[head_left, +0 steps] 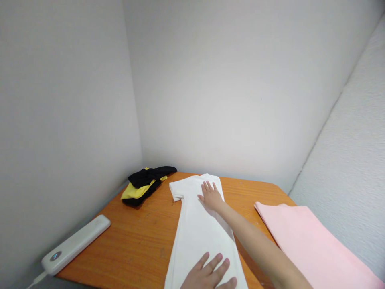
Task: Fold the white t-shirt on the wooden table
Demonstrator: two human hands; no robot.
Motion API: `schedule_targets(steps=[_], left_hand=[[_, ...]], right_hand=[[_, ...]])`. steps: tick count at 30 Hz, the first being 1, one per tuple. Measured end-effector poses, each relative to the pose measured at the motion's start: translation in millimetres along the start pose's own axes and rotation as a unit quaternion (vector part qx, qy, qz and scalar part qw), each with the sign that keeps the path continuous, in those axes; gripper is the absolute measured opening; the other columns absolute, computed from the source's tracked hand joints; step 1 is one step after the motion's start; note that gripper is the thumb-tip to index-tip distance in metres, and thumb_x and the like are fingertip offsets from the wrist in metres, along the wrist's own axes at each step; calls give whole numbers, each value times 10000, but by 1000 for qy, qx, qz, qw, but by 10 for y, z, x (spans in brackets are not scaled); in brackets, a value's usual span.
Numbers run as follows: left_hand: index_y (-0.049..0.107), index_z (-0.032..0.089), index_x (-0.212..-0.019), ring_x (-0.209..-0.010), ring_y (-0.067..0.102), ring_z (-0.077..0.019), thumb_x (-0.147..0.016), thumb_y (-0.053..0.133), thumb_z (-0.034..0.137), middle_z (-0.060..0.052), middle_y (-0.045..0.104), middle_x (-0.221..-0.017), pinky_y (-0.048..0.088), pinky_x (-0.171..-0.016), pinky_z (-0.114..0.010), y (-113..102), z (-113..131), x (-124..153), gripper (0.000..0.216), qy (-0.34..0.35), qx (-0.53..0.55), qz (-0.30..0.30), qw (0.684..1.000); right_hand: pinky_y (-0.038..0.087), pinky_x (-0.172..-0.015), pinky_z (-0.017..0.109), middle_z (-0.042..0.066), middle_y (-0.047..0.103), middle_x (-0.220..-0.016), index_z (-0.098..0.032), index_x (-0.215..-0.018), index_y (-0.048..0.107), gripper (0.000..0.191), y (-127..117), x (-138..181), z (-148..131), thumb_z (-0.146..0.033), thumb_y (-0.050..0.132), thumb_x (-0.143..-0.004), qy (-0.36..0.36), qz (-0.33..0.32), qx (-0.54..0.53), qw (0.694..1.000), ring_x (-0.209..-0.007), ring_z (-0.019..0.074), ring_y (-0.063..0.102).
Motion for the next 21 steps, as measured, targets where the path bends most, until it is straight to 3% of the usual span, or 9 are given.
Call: schedule_targets(steps=[2,4,7,10,15,21], left_hand=[[349,327,-1415,-1313,444,-163,-975,384,428,-5,431,-1458,410,-1057,-308,-95,-168,35,452,-47,95,-47,993],[300,287,-1451,-1375,347,-182,-980,352,416,-36,353,-1504,344,-1118,-367,-133,-501,118,491,-149,154,-85,973],[315,202,-1455,-1419,241,-224,-985,284,374,-76,276,-1534,271,-1152,-456,-59,-1065,286,501,-297,146,-135,934],[346,125,-1438,-1431,199,-237,-975,267,391,-114,260,-1533,233,-1160,-475,96,-1399,338,540,-342,114,-159,919],[287,82,-1457,-1442,161,-225,-971,215,466,-122,222,-1542,206,-1164,-448,283,-1562,450,623,-381,81,-161,907],[284,77,-1456,-1446,150,-213,-973,195,461,-111,208,-1551,184,-1168,-430,323,-1574,527,623,-395,71,-157,902]], right_hand=[[-8,-1169,452,130,151,-1549,-56,-1472,223,700,52,276,-241,-525,147,-958,-23,-7,-16,1000,-1442,240,33],[43,-1172,447,130,130,-1551,-55,-1477,202,705,126,584,-401,-530,112,-963,-32,-17,-28,999,-1441,243,41],[89,-1170,452,161,74,-1548,-29,-1476,170,733,189,1003,-520,-549,104,-964,-16,-20,-69,997,-1438,266,33],[87,-1173,465,170,31,-1544,-15,-1475,155,745,158,1322,-609,-557,138,-964,-2,-3,-120,993,-1434,281,0],[104,-1180,474,130,-19,-1546,-55,-1488,99,744,77,1788,-683,-573,187,-961,-11,2,-144,989,-1432,280,-14],[117,-1188,458,101,-36,-1552,-104,-1492,70,737,58,2358,-510,-583,236,-957,8,12,-131,991,-1434,261,-13]])
Point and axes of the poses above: each hand's wrist, its own x-axis away from the middle knuckle, its own y-axis out of the palm, z = x × y, the point moved 10 cm from there along -x, towards the middle knuckle
